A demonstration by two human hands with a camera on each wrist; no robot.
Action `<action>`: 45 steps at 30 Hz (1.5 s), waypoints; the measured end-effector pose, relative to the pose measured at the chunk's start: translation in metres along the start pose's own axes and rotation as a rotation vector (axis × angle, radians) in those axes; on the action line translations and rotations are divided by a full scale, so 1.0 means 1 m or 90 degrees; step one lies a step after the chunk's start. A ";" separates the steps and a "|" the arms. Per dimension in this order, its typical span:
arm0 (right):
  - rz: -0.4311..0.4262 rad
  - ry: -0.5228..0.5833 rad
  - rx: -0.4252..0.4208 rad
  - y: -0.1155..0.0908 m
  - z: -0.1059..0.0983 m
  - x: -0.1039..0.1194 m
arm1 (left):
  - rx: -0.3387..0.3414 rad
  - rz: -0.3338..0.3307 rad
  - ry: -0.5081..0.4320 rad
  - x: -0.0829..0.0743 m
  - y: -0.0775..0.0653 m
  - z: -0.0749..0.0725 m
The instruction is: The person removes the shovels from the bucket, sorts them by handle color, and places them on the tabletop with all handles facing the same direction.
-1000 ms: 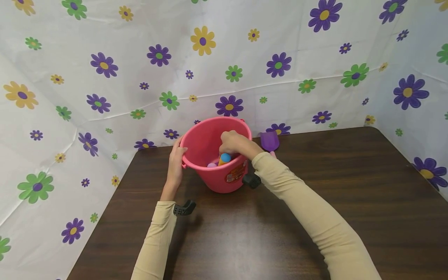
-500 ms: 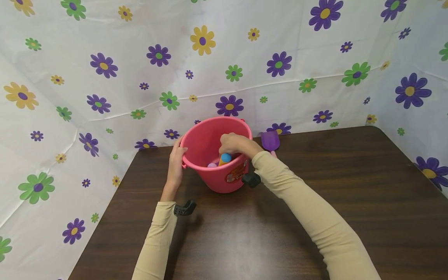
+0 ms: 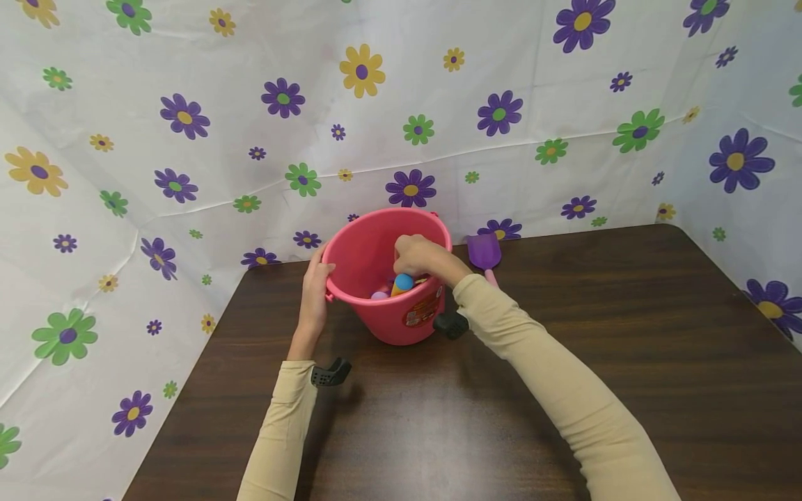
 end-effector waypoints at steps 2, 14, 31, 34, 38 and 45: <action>0.003 -0.002 -0.010 -0.001 0.000 0.000 | 0.002 0.000 -0.001 0.000 0.000 0.000; 0.028 -0.058 0.036 0.013 0.003 -0.008 | -0.002 -0.018 -0.017 0.000 0.000 0.000; 0.052 -0.046 0.067 0.015 0.000 -0.006 | -0.001 -0.020 -0.033 0.001 -0.001 0.002; 0.040 -0.023 0.080 0.018 0.000 -0.009 | 0.002 -0.022 -0.032 0.002 -0.001 0.002; 0.045 0.038 0.093 0.019 -0.001 -0.013 | 0.004 -0.023 -0.031 0.002 -0.001 0.002; 0.044 0.129 0.055 0.016 -0.007 -0.014 | 0.000 -0.017 -0.027 0.001 0.000 0.000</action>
Point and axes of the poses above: each hand's wrist, its own y-axis towards the middle knuckle, its own z-axis out of the palm, x = y × z, the point moved 5 cm from there along y, towards the middle knuckle, and after that the axes turned 9 degrees about -y, right-handed, at the moved point
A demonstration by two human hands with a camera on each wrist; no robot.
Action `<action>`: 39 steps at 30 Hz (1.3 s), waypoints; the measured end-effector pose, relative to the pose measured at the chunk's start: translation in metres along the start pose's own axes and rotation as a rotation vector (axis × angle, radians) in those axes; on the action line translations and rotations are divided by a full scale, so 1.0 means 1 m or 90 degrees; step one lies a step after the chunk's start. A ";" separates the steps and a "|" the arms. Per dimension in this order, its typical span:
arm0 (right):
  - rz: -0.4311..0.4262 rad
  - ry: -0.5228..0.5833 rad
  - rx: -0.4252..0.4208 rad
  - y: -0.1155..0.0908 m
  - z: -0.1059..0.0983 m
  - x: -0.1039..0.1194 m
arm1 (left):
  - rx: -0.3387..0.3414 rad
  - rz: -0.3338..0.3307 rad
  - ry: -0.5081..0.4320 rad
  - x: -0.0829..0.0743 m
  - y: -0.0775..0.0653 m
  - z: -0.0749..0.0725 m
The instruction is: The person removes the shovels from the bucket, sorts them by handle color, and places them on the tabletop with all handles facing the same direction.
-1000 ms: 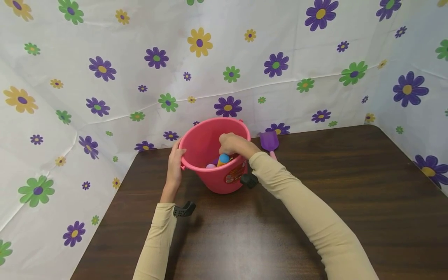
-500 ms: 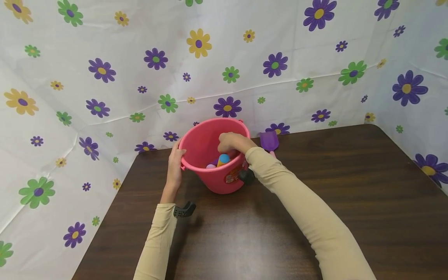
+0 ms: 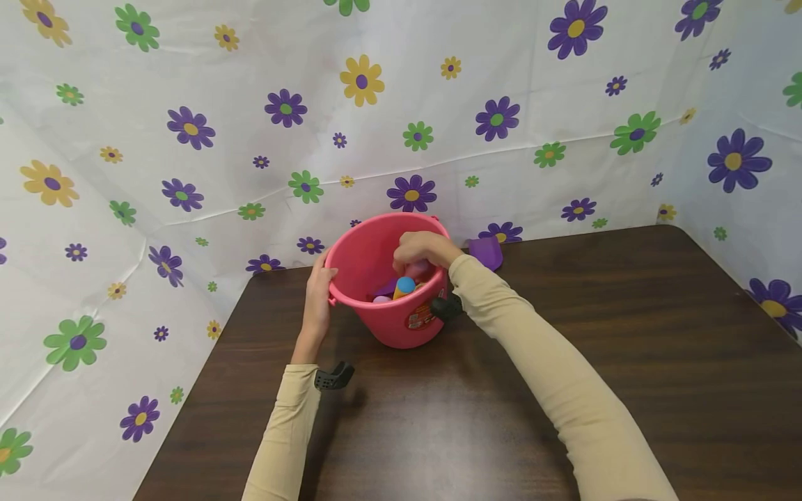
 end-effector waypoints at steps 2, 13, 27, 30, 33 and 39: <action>0.004 0.016 -0.011 -0.002 -0.001 0.000 | 0.001 0.001 0.003 0.000 0.000 0.000; -0.036 0.123 -0.013 -0.020 -0.020 0.004 | -0.002 0.009 0.002 0.000 0.000 0.001; 0.000 0.259 -0.100 -0.041 -0.035 -0.003 | -0.004 0.008 0.002 0.000 -0.001 0.000; 0.006 0.264 -0.117 -0.045 -0.035 -0.004 | -0.003 0.008 0.003 -0.001 -0.002 0.000; 0.006 0.278 -0.135 -0.049 -0.036 -0.005 | -0.003 0.009 0.003 -0.001 -0.002 0.000; -0.001 0.350 -0.156 -0.055 -0.037 -0.012 | -0.005 0.015 0.008 -0.001 -0.002 0.002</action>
Point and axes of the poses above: each hand's wrist, its own y-axis towards the middle knuckle, its own z-axis out of the palm, x = y × z, the point moved 5 cm from there along y, towards the middle knuckle, and after that the axes turned 9 degrees about -y, right-handed, at the moved point
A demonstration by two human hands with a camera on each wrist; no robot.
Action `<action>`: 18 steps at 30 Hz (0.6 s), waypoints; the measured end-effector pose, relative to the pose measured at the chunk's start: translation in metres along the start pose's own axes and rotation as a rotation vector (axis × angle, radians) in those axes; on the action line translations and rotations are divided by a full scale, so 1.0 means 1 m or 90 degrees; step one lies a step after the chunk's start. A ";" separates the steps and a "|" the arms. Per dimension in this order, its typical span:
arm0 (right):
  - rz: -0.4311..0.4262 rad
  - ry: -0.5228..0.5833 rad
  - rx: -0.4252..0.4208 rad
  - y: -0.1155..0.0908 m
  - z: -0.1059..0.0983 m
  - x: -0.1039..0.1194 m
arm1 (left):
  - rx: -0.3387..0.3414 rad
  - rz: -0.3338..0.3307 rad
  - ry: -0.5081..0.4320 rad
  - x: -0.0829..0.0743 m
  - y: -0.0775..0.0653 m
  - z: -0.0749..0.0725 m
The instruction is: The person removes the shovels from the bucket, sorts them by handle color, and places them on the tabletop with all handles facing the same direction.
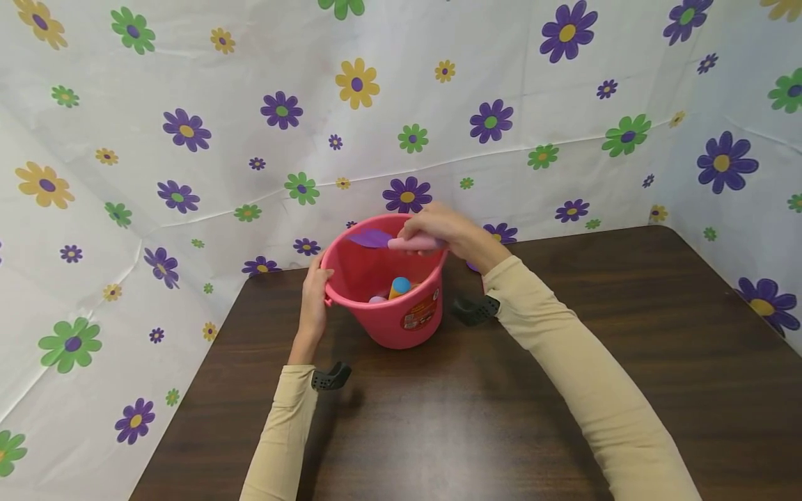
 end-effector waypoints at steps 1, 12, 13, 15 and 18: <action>-0.001 0.013 -0.002 0.000 -0.001 -0.001 | 0.000 0.001 0.001 0.000 0.000 0.000; 0.026 0.175 0.003 -0.005 -0.005 -0.012 | -0.002 -0.007 -0.005 0.001 0.002 0.000; 0.031 0.187 0.007 -0.005 -0.004 -0.012 | -0.003 -0.007 -0.006 0.001 0.002 0.000; 0.040 0.216 0.019 -0.005 -0.002 -0.012 | -0.006 -0.007 -0.002 0.001 0.002 -0.001; 0.052 0.263 0.037 -0.006 0.000 -0.011 | -0.007 -0.006 -0.001 0.001 0.002 -0.001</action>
Point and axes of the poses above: each hand's wrist, its own y-axis towards the middle knuckle, its own z-axis out of the palm, x = y × z, the point moved 5 cm from there along y, towards the middle knuckle, and after that the axes turned 9 degrees about -y, right-handed, at the moved point
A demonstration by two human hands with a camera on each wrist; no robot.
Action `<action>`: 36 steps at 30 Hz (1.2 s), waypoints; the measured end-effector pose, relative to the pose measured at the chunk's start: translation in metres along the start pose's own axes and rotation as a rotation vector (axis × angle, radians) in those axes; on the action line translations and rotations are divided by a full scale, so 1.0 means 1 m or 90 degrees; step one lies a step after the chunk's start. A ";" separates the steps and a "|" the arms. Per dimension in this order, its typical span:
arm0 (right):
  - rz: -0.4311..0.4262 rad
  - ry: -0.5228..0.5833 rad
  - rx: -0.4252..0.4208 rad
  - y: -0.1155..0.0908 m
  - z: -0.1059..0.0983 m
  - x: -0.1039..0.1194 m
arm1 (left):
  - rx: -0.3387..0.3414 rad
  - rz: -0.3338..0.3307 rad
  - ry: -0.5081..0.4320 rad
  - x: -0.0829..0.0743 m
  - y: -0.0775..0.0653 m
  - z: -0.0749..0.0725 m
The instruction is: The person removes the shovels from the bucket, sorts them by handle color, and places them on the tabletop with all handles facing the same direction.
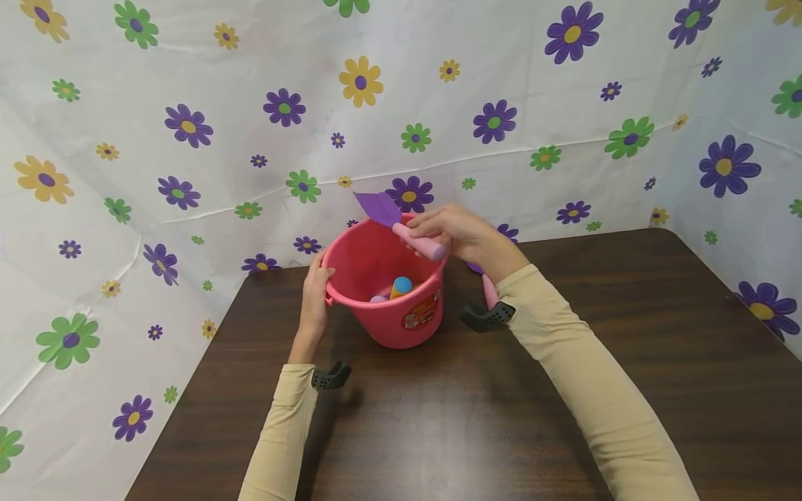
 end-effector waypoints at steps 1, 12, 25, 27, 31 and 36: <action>0.003 0.017 0.009 -0.001 0.000 0.000 | 0.000 0.001 0.001 0.000 0.000 0.000; 0.001 0.143 0.050 -0.008 -0.004 0.002 | 0.000 0.006 0.002 0.000 0.000 0.000; 0.009 0.166 0.013 -0.011 -0.019 -0.001 | 0.013 0.005 -0.003 0.002 -0.001 0.000; 0.009 0.170 0.011 -0.012 -0.021 -0.002 | 0.013 0.003 -0.005 0.002 0.000 0.000; 0.011 0.168 0.003 -0.013 -0.025 -0.004 | 0.012 -0.002 -0.005 0.001 0.000 0.000; 0.014 0.160 -0.007 -0.015 -0.030 -0.007 | 0.010 -0.002 -0.002 0.002 0.000 -0.001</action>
Point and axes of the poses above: each hand's wrist, its own y-axis towards the middle knuckle, its own z-axis out of the palm, x = y × z, the point moved 5 cm from there along y, towards the middle knuckle, and after that the axes turned 9 degrees about -y, right-handed, at the moved point
